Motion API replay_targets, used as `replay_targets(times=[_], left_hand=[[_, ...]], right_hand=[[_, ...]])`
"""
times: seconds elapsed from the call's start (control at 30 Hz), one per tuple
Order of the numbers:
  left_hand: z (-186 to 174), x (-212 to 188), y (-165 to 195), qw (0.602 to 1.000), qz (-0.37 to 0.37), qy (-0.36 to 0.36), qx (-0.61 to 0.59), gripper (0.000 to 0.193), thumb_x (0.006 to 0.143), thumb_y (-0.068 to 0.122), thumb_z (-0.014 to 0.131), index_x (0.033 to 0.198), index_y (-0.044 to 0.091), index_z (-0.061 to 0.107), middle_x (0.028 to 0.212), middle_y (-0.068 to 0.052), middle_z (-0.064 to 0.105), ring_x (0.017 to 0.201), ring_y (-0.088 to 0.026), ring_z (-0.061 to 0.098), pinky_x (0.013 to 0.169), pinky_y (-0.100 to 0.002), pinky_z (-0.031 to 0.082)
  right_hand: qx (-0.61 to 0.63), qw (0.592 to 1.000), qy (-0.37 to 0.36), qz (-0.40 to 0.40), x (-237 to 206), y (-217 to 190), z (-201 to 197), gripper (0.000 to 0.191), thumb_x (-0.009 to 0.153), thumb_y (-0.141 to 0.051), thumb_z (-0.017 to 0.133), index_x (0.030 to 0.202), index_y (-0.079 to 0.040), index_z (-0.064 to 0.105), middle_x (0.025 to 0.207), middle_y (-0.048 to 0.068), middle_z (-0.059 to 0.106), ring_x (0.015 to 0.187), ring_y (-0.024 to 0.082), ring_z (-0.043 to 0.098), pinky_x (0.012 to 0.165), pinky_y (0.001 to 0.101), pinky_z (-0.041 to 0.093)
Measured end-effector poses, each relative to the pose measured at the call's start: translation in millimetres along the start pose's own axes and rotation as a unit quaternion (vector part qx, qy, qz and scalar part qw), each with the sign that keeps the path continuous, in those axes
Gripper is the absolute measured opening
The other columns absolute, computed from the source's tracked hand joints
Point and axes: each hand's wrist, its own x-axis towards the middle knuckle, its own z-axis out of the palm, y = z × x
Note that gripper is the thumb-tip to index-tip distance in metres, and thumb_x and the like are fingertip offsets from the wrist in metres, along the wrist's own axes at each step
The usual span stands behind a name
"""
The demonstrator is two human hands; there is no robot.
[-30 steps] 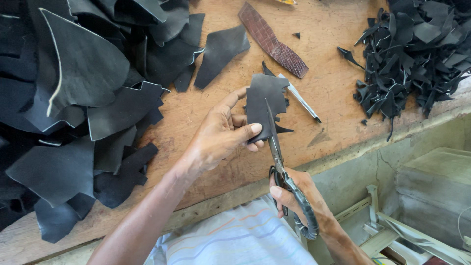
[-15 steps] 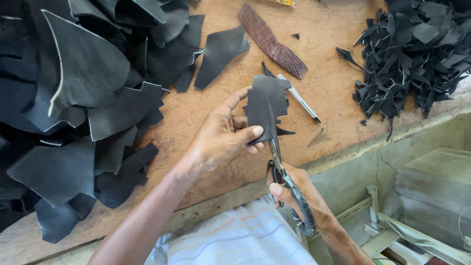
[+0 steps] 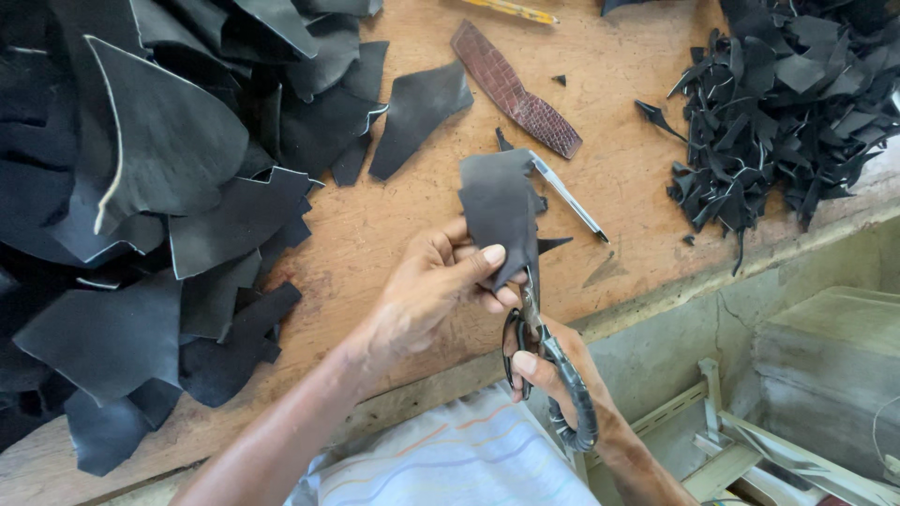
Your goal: The person marks a black leather piece with a white pen, then uses shears to cut along the marked lines. They trim edges, separate pieces, and align a patterned leather strip against the cut piece, continuing to trim and adjust the leather on a wooden workbench.
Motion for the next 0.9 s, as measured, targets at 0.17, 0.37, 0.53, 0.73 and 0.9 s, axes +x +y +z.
replay_targets(times=[0.17,0.37,0.53,0.73,0.9], left_hand=[[4,-2,-11,0.999,-0.007,0.029,-0.037,0.022,0.100,0.011,0.062,0.118,-0.002,0.066,0.093,-0.012,0.074,0.072,-0.014,0.071,0.061,-0.024,0.058],[2,1,-15,0.997,-0.003,0.013,-0.080,0.021,0.102,0.010,0.062,0.117,-0.004,0.065,0.094,-0.014,0.073,0.075,-0.014,0.071,0.065,-0.024,0.060],[5,3,-19,0.993,-0.025,0.043,-0.111,0.022,0.100,0.010,0.062,0.116,-0.006,0.064,0.094,-0.015,0.073,0.074,-0.015,0.071,0.068,-0.026,0.061],[6,3,-23,0.990,-0.036,0.052,-0.124,0.023,0.100,0.011,0.062,0.116,-0.006,0.063,0.095,-0.014,0.073,0.076,-0.014,0.071,0.071,-0.025,0.062],[3,3,-23,0.992,-0.022,0.042,-0.114,0.024,0.100,0.010,0.062,0.117,-0.006,0.062,0.095,-0.015,0.073,0.076,-0.016,0.072,0.070,-0.026,0.062]], right_hand=[[0.011,1.000,0.017,0.012,0,4,0,0.041,0.084,-0.037,0.067,0.097,0.002,0.060,0.078,0.006,0.057,0.067,0.016,0.062,0.056,0.0321,0.056],[0.019,1.000,0.015,0.003,2,8,-2,0.041,0.086,-0.037,0.067,0.096,0.003,0.060,0.076,0.007,0.056,0.066,0.017,0.061,0.056,0.0325,0.056],[0.025,0.999,0.023,0.004,3,10,0,0.042,0.086,-0.038,0.067,0.095,0.002,0.059,0.074,0.008,0.056,0.064,0.017,0.061,0.054,0.0327,0.057],[0.026,0.999,0.022,-0.002,2,10,1,0.041,0.087,-0.037,0.066,0.094,0.002,0.059,0.074,0.007,0.056,0.064,0.017,0.062,0.054,0.0325,0.057],[0.000,0.999,0.032,0.007,2,8,0,0.038,0.088,-0.035,0.066,0.092,0.001,0.059,0.075,0.008,0.057,0.064,0.016,0.061,0.053,0.0318,0.057]])
